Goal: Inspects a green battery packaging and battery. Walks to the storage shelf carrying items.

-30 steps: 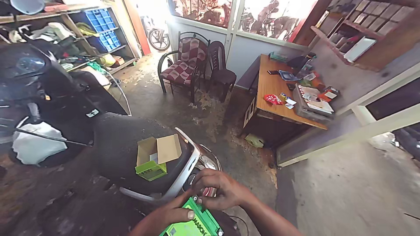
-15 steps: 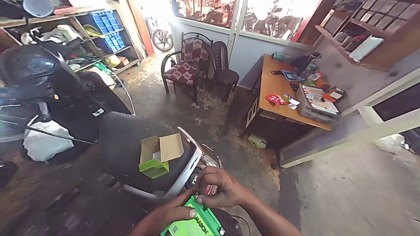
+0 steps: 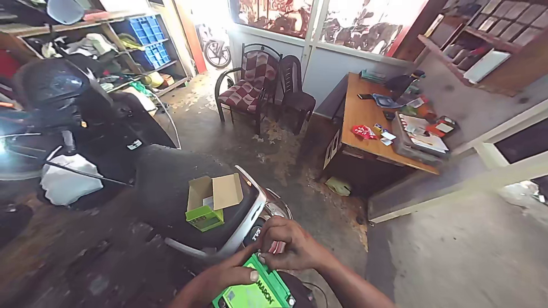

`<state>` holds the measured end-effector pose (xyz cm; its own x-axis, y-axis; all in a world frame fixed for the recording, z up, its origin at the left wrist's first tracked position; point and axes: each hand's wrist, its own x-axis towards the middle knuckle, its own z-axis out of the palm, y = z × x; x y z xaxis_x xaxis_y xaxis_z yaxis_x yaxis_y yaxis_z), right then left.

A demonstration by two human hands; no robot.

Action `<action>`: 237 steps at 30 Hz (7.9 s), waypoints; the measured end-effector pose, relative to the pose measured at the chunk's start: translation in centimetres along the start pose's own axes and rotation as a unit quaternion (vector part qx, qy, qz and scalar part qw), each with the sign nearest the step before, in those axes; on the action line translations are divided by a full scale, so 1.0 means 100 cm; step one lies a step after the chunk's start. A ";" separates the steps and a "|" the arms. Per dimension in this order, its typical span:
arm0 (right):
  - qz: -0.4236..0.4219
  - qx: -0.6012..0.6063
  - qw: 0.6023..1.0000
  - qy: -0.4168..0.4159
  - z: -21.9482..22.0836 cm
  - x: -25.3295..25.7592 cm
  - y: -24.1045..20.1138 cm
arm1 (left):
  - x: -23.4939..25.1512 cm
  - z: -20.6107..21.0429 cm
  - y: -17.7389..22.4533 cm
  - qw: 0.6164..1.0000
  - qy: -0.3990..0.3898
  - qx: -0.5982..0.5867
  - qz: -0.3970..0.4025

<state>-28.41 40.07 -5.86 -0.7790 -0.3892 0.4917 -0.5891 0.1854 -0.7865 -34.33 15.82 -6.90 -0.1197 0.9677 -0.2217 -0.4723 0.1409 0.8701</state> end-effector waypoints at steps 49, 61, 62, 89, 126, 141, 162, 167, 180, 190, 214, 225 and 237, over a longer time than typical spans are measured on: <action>0.265 0.352 0.874 0.203 0.071 -0.017 -0.026 | -0.084 -0.183 0.054 0.720 0.500 0.459 0.144; 0.296 0.060 0.880 0.366 0.067 0.120 -0.005 | -0.070 -0.214 -0.001 0.811 0.345 0.472 0.019; 0.305 0.043 0.879 0.363 0.071 0.138 0.000 | -0.068 -0.214 -0.004 0.815 0.351 0.460 0.022; 0.534 -0.422 0.732 -0.013 0.158 0.236 0.067 | -0.057 -0.212 -0.048 0.810 0.428 0.363 0.167; 0.249 -0.369 0.885 0.137 0.182 0.155 0.106 | -0.042 -0.230 -0.072 0.805 0.394 0.219 0.384; 0.311 -0.455 0.827 0.111 0.205 0.159 0.101 | -0.045 -0.229 -0.084 0.778 0.434 0.300 0.341; 0.242 -0.084 0.930 0.265 0.175 0.126 0.110 | -0.073 -0.160 -0.031 0.769 0.502 0.383 0.100; 0.259 0.193 0.928 0.188 0.231 0.070 0.035 | -0.203 -0.036 -0.072 0.718 0.570 0.378 0.127; 0.384 0.265 0.809 -0.357 0.547 0.055 -0.192 | -0.448 0.247 -0.291 0.427 0.789 -0.157 0.413; 0.257 0.304 0.612 -0.683 0.821 -0.032 -0.356 | -0.582 0.462 -0.414 0.037 0.928 -0.175 0.327; 0.330 0.218 0.444 -0.804 1.164 -0.198 -0.560 | -0.907 0.663 -0.539 -0.071 0.889 -0.452 0.033; 0.359 0.269 0.533 -0.718 1.345 -0.236 -0.704 | -1.090 0.781 -0.699 -0.005 0.868 -0.414 0.275; 0.108 0.254 0.484 -0.830 1.613 -0.327 -0.911 | -1.291 0.968 -0.903 -0.036 0.886 -0.177 0.427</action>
<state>85.38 -109.66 -10.53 0.6851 -0.6770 -0.2688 -0.0748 0.3017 -0.9505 108.28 -101.62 -14.26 0.1989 -0.9711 -0.1318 0.4348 -0.0331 0.8999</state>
